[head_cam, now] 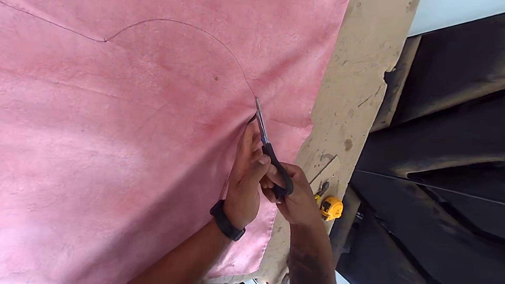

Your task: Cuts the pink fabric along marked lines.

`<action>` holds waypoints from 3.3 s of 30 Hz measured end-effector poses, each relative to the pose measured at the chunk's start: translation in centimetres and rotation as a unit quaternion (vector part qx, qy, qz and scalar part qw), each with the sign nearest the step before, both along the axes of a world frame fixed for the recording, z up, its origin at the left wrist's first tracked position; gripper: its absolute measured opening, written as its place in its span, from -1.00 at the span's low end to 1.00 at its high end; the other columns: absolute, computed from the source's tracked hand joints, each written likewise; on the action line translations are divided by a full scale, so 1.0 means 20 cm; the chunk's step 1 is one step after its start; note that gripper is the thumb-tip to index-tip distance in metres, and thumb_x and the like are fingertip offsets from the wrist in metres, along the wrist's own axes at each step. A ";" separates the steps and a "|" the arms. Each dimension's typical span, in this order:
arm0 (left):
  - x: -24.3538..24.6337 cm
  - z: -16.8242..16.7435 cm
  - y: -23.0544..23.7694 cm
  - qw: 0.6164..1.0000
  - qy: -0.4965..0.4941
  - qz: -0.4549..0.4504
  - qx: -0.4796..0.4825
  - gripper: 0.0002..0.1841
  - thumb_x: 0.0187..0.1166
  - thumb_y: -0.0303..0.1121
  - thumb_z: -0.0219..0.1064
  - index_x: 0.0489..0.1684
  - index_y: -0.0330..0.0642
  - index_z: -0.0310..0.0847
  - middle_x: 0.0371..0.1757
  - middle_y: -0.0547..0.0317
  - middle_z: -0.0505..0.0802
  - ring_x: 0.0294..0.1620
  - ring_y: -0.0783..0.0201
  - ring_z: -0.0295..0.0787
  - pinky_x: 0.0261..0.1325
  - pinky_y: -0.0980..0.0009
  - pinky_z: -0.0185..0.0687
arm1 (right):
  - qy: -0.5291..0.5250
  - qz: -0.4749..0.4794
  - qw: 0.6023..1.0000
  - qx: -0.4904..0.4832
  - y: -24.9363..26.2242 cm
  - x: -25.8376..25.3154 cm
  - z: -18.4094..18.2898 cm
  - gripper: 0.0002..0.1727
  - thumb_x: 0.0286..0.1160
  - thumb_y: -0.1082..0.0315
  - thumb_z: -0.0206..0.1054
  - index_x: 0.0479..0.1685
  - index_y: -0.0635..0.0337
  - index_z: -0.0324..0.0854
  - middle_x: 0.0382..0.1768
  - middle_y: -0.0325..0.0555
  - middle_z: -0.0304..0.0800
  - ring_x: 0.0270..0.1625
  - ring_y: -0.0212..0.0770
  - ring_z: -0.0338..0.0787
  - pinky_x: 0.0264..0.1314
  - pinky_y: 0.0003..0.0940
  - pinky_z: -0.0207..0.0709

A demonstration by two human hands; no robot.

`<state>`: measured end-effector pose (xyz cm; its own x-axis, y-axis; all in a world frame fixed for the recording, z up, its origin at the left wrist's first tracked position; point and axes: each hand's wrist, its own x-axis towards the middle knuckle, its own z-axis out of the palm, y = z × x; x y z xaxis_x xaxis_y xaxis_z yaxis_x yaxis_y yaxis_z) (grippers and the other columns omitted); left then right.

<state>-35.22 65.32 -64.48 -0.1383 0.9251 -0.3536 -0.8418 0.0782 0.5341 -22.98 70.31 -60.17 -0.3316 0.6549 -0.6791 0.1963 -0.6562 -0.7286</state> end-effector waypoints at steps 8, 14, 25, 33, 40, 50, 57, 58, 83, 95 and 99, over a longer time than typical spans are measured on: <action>-0.02 -0.15 0.26 0.990 -0.124 -0.013 0.067 -0.34 0.88 0.13 -0.36 0.84 -0.02 0.07 0.78 -0.06 0.40 0.64 -0.10 0.50 0.55 -0.02 0.55 | 0.063 0.009 0.998 -0.009 0.02 0.05 -0.02 -0.62 0.62 0.13 0.43 -0.39 0.32 0.73 -0.54 -0.06 0.66 -0.61 -0.38 0.58 -0.61 -0.52 0.50; -0.04 -0.10 0.37 0.991 -0.136 0.011 0.000 -0.26 0.88 0.12 -0.58 0.80 -0.08 0.23 0.82 0.09 0.38 0.73 0.01 0.42 0.68 0.01 0.44 | 0.076 0.018 0.997 0.015 0.04 0.05 -0.03 -0.66 0.61 0.14 0.45 -0.35 0.29 0.74 -0.57 -0.10 0.70 -0.60 -0.35 0.65 -0.56 -0.47 0.61; -0.05 -0.12 0.38 0.990 -0.133 -0.011 -0.042 -0.32 0.92 0.07 -0.40 0.76 -0.15 0.33 0.79 0.10 0.44 0.78 0.01 0.35 0.77 -0.02 0.33 | 0.023 0.070 0.997 0.039 0.16 0.01 -0.03 -0.58 0.60 -0.01 0.43 -0.29 0.24 0.73 -0.51 -0.13 0.70 -0.52 -0.32 0.68 -0.47 -0.43 0.65; -0.07 -0.14 0.37 0.987 -0.153 -0.029 -0.042 -0.36 0.92 0.06 -0.31 0.77 -0.08 0.34 0.78 0.13 0.46 0.79 0.04 0.33 0.78 -0.03 0.30 | 0.008 0.060 0.997 0.050 0.16 -0.03 -0.02 -0.58 0.59 -0.01 0.44 -0.33 0.24 0.72 -0.53 -0.15 0.68 -0.55 -0.34 0.64 -0.52 -0.46 0.60; -0.07 -0.15 0.37 0.985 -0.165 -0.033 -0.048 -0.36 0.93 0.04 -0.29 0.73 -0.15 0.38 0.75 0.07 0.50 0.78 0.01 0.33 0.79 -0.04 0.28 | 0.017 0.043 0.997 0.054 0.15 -0.03 -0.03 -0.64 0.58 0.10 0.47 -0.31 0.28 0.74 -0.55 -0.14 0.68 -0.60 -0.36 0.63 -0.59 -0.49 0.57; -0.06 -0.14 0.36 0.986 -0.160 -0.027 -0.039 -0.36 0.93 0.03 -0.30 0.71 -0.17 0.42 0.75 0.02 0.50 0.78 -0.01 0.33 0.78 0.02 0.29 | -0.001 0.113 0.992 0.052 0.30 -0.01 -0.03 -0.55 0.57 -0.05 0.44 -0.30 0.23 0.72 -0.45 -0.11 0.68 -0.51 -0.33 0.64 -0.49 -0.47 0.58; -0.04 -0.15 0.36 0.985 -0.169 -0.006 -0.039 -0.37 0.92 0.02 -0.25 0.66 -0.23 0.45 0.72 -0.06 0.53 0.74 -0.06 0.38 0.76 0.04 0.32 | -0.019 0.141 0.988 0.055 0.37 -0.02 -0.03 -0.53 0.55 -0.08 0.45 -0.31 0.22 0.72 -0.43 -0.11 0.69 -0.49 -0.34 0.64 -0.48 -0.49 0.57; -0.04 -0.15 0.36 0.985 -0.170 -0.002 -0.039 -0.37 0.92 0.00 -0.24 0.66 -0.25 0.45 0.72 -0.07 0.52 0.76 -0.06 0.36 0.78 0.03 0.29 | -0.021 0.140 0.988 0.058 0.37 -0.02 -0.03 -0.54 0.55 -0.06 0.46 -0.31 0.23 0.72 -0.44 -0.11 0.69 -0.50 -0.34 0.63 -0.50 -0.49 0.56; -0.08 -0.16 0.59 0.993 -0.105 0.037 0.036 -0.23 0.86 0.17 -0.47 0.81 -0.13 0.26 0.84 0.11 0.36 0.84 0.06 0.22 0.82 0.02 0.22 | -0.026 0.225 0.972 0.065 0.58 0.02 0.01 -0.57 0.50 -0.07 0.50 -0.28 0.18 0.74 -0.41 -0.13 0.71 -0.49 -0.35 0.64 -0.50 -0.50 0.54; -0.06 -0.15 0.56 0.988 -0.143 0.050 0.006 -0.28 0.86 0.20 -0.28 0.73 -0.09 0.40 0.78 0.12 0.46 0.81 0.05 0.29 0.80 0.08 0.24 | -0.017 0.270 0.961 0.052 0.70 -0.04 -0.02 -0.47 0.49 -0.25 0.41 -0.25 0.11 0.71 -0.38 -0.17 0.66 -0.35 -0.30 0.67 -0.34 -0.44 0.60; -0.06 -0.16 0.56 0.990 -0.125 0.056 0.015 -0.29 0.87 0.18 -0.27 0.69 -0.13 0.43 0.77 0.08 0.47 0.81 0.03 0.27 0.84 0.04 0.19 | -0.014 0.262 0.964 0.047 0.71 -0.06 -0.01 -0.50 0.48 -0.18 0.46 -0.27 0.14 0.73 -0.40 -0.16 0.67 -0.42 -0.32 0.64 -0.42 -0.47 0.55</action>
<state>-36.39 76.59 -67.69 -0.1523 0.9192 -0.3632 -0.9506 -0.0357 0.3083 -24.11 84.46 -60.34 -0.6164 0.4610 -0.6384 0.5036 -0.3925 -0.7696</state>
